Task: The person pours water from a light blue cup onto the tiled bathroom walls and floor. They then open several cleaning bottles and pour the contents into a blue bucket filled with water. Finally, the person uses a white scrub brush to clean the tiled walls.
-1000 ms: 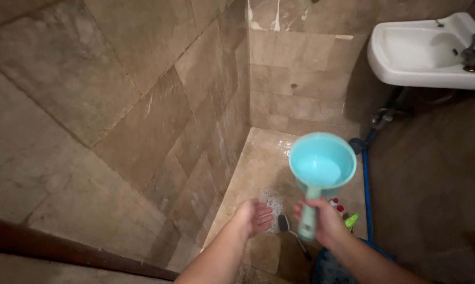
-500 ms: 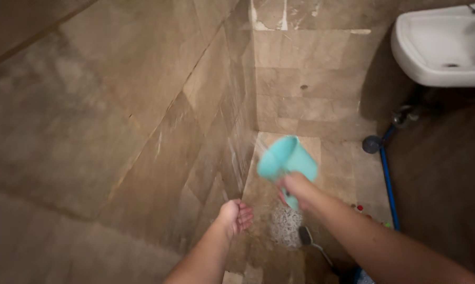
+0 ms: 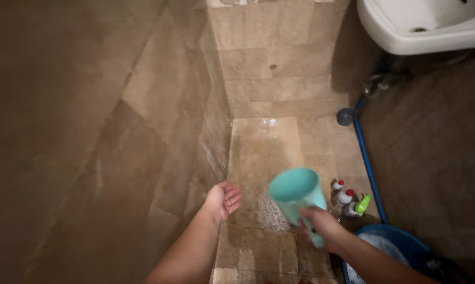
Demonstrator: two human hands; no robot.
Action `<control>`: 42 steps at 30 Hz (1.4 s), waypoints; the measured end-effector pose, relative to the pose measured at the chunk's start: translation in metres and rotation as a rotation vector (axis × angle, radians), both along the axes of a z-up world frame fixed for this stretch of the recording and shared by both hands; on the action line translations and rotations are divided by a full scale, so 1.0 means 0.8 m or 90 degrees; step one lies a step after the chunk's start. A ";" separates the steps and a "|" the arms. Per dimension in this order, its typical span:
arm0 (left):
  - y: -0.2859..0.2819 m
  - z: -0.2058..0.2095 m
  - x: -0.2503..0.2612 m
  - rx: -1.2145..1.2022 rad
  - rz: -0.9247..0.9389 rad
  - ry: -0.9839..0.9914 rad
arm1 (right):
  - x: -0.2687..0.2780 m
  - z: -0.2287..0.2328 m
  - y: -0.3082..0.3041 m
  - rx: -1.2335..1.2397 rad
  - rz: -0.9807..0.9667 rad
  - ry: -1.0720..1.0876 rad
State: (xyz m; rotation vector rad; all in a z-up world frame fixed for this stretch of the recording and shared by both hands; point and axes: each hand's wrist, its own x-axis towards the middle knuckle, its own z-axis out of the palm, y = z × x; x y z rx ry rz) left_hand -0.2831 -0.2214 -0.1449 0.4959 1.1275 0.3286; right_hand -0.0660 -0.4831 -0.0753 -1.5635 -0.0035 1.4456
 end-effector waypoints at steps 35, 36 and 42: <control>-0.127 -0.294 0.293 -0.071 -0.366 0.085 | 0.111 -0.406 -0.377 -0.363 -0.408 0.013; -0.131 -0.329 0.298 -0.074 -0.368 0.116 | 0.117 -0.424 -0.378 -0.371 -0.409 0.003; -0.202 -0.533 0.314 -0.135 -0.428 0.147 | 0.143 -0.539 -0.382 -0.474 -0.319 -0.049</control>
